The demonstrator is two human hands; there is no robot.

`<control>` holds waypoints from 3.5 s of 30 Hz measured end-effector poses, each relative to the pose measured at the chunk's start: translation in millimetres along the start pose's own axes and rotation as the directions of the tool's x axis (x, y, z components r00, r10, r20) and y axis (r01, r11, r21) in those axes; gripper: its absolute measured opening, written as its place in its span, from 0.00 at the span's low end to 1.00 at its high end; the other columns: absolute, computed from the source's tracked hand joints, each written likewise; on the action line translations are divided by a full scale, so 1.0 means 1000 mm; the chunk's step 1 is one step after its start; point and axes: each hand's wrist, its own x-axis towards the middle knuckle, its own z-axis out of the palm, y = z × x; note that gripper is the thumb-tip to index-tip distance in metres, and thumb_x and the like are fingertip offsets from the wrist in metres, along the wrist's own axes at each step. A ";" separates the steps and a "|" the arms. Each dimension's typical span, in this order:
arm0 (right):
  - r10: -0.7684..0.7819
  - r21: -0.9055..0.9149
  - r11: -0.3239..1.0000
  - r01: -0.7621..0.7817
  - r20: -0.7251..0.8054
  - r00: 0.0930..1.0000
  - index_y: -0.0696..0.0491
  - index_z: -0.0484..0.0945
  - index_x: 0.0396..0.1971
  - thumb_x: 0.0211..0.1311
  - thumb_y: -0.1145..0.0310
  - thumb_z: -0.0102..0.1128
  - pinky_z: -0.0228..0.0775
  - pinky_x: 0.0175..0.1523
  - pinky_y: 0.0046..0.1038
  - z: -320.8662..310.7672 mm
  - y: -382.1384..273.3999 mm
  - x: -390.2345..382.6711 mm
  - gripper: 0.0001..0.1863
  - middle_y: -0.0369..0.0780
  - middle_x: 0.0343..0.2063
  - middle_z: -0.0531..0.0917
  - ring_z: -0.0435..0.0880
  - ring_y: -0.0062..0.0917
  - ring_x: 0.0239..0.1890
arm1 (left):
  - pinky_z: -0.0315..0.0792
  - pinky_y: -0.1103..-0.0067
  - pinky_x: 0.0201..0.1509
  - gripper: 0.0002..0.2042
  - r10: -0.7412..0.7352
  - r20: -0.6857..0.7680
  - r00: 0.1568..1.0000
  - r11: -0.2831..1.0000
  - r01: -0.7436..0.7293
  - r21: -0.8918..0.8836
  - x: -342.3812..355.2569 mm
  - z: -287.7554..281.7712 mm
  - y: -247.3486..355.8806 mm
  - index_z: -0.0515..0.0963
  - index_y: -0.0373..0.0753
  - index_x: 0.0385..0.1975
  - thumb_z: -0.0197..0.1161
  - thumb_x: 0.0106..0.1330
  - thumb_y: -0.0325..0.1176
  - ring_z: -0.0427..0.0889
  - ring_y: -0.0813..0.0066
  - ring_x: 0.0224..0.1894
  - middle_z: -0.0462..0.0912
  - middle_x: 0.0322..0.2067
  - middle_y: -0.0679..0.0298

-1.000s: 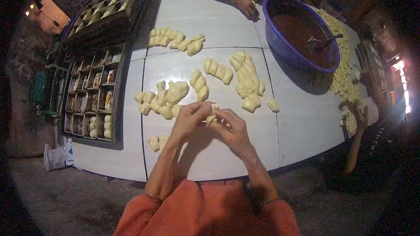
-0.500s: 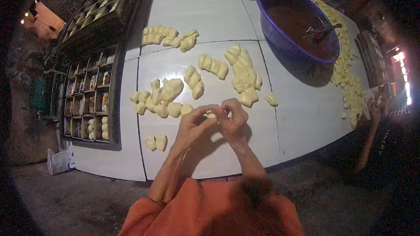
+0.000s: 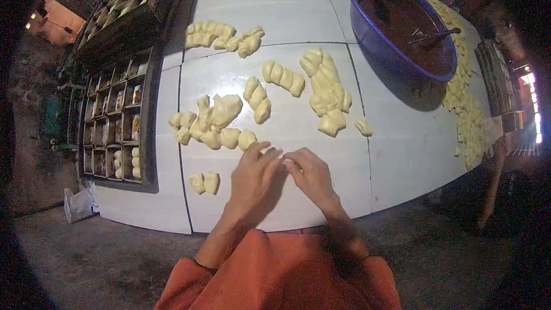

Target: The person prepares bread dough by hand, stretching and filling individual dough pieces with a chocolate paste mixture, braiding and shaping them on the table, and placing the assembled pastries into segmented baking trays.

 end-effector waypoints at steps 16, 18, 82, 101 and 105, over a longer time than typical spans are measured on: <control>-0.288 -0.255 0.928 0.273 -0.023 0.957 0.58 0.76 0.38 0.62 0.61 0.65 0.75 0.41 0.38 0.052 -0.046 0.083 0.15 0.46 0.32 0.81 0.82 0.41 0.32 | 0.65 0.64 0.46 0.19 0.124 -0.113 0.986 0.778 -0.026 0.628 0.009 -0.042 -0.048 0.73 0.40 0.58 0.59 0.66 0.28 0.76 0.60 0.49 0.75 0.56 0.56; 0.208 0.221 0.946 -0.236 0.144 0.967 0.57 0.73 0.35 0.63 0.65 0.63 0.75 0.35 0.32 0.032 -0.047 0.079 0.12 0.43 0.30 0.80 0.82 0.33 0.29 | 0.65 0.63 0.46 0.19 0.093 -0.110 0.990 0.806 -0.009 0.592 0.012 -0.044 -0.052 0.73 0.41 0.58 0.59 0.67 0.30 0.75 0.58 0.50 0.74 0.58 0.55; 0.297 0.808 0.561 -0.178 0.004 0.955 0.51 0.74 0.39 0.70 0.64 0.60 0.71 0.28 0.17 -0.224 0.019 0.167 0.08 0.31 0.27 0.78 0.79 0.13 0.26 | 0.75 0.72 0.54 0.25 -0.083 0.406 0.910 0.309 0.411 -0.858 0.143 0.112 0.092 0.70 0.36 0.63 0.55 0.75 0.48 0.80 0.67 0.53 0.78 0.55 0.57; -0.120 0.177 0.969 0.171 -0.265 0.957 0.56 0.84 0.45 0.62 0.70 0.67 0.75 0.47 0.27 -0.039 -0.003 0.094 0.12 0.43 0.43 0.80 0.83 0.28 0.43 | 0.77 0.84 0.41 0.18 -0.421 0.036 0.906 0.429 0.234 -0.872 0.090 0.049 0.019 0.80 0.30 0.52 0.67 0.68 0.35 0.82 0.82 0.38 0.86 0.38 0.63; 0.176 0.575 0.813 -0.091 -0.093 0.980 0.58 0.84 0.44 0.64 0.66 0.67 0.73 0.48 0.25 -0.040 -0.021 0.093 0.13 0.39 0.36 0.83 0.81 0.22 0.41 | 0.78 0.83 0.42 0.17 -0.382 0.109 0.918 0.446 0.286 -0.848 0.095 0.035 0.011 0.82 0.32 0.50 0.68 0.67 0.38 0.84 0.79 0.40 0.86 0.38 0.64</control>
